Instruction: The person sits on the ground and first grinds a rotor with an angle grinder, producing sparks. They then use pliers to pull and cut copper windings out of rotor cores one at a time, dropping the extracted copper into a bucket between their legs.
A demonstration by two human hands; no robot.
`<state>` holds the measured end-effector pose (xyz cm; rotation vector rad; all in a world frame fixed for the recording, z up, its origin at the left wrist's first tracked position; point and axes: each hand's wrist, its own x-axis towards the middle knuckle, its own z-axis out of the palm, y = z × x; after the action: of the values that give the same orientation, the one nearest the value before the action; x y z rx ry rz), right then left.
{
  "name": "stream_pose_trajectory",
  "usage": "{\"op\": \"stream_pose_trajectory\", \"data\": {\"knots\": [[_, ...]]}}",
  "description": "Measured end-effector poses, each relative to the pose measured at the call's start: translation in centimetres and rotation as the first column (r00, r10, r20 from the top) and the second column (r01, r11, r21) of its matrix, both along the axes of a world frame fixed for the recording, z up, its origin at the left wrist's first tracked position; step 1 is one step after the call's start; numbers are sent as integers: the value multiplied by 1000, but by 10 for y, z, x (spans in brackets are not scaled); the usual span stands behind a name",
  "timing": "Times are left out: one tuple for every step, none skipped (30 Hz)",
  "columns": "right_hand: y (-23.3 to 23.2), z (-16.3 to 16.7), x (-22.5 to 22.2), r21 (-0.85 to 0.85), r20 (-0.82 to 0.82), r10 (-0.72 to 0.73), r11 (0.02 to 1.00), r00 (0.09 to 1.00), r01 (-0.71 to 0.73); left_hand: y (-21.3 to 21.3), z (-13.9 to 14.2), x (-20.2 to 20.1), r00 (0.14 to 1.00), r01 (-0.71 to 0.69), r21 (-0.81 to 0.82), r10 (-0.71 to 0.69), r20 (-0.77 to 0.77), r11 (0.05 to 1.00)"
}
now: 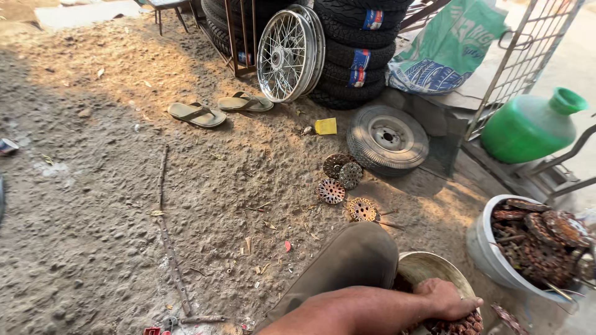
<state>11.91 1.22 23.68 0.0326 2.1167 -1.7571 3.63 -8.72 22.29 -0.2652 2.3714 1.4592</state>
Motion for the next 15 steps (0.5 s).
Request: {"op": "stream_pose_trajectory", "data": {"knots": [[-1, 1, 0, 11, -11, -9, 1000, 1000, 9, 3, 2, 2, 1000, -14, 7, 14, -3, 1000], [-1, 1, -2, 21, -27, -11, 1000, 1000, 12, 6, 4, 3, 999, -31, 16, 31, -6, 999], [0, 1, -3, 30, -39, -15, 999, 999, 16, 8, 6, 4, 997, -70, 37, 71, -37, 997], [5, 0, -5, 42, -56, -25, 999, 998, 28, 10, 7, 7, 992, -100, 60, 104, -65, 993], [14, 0, -3, 51, -70, -39, 998, 997, 42, 13, 8, 10, 988, -116, 82, 123, -92, 990], [24, -1, 0, 57, -83, -56, 997, 995, 60, 15, 9, 12, 988, -99, 91, 109, -108, 991], [33, -2, 1, 59, -97, -71, 995, 993, 77, 15, 9, 13, 988, -86, 98, 98, -124, 991], [42, -2, 6, 62, -113, -80, 994, 990, 88, 15, 9, 13, 986, -77, 107, 91, -137, 991], [48, 0, 9, 58, -141, -86, 994, 986, 95, 17, 9, 12, 984, -94, 137, 113, -141, 986], [53, 1, 16, 53, -151, -99, 993, 984, 108, 18, 8, 9, 982, -106, 163, 130, -140, 981], [56, 7, 25, 45, -168, -114, 991, 979, 123, 20, 6, 7, 982, -112, 189, 138, -131, 976], [58, 14, 34, 39, -193, -121, 991, 974, 131, 22, 4, 4, 991, -87, 165, 103, -90, 982], [57, 22, 47, 16, -215, -142, 989, 966, 149, 22, 5, -1, 997, -47, 136, 55, -53, 990], [57, 33, 62, -11, -238, -164, 986, 957, 166, 20, 2, -3, 997, -63, 277, 75, -33, 959], [53, 45, 77, -38, -253, -183, 983, 950, 179, 19, 3, -8, 996, -7, 194, 25, -91, 981]]}}
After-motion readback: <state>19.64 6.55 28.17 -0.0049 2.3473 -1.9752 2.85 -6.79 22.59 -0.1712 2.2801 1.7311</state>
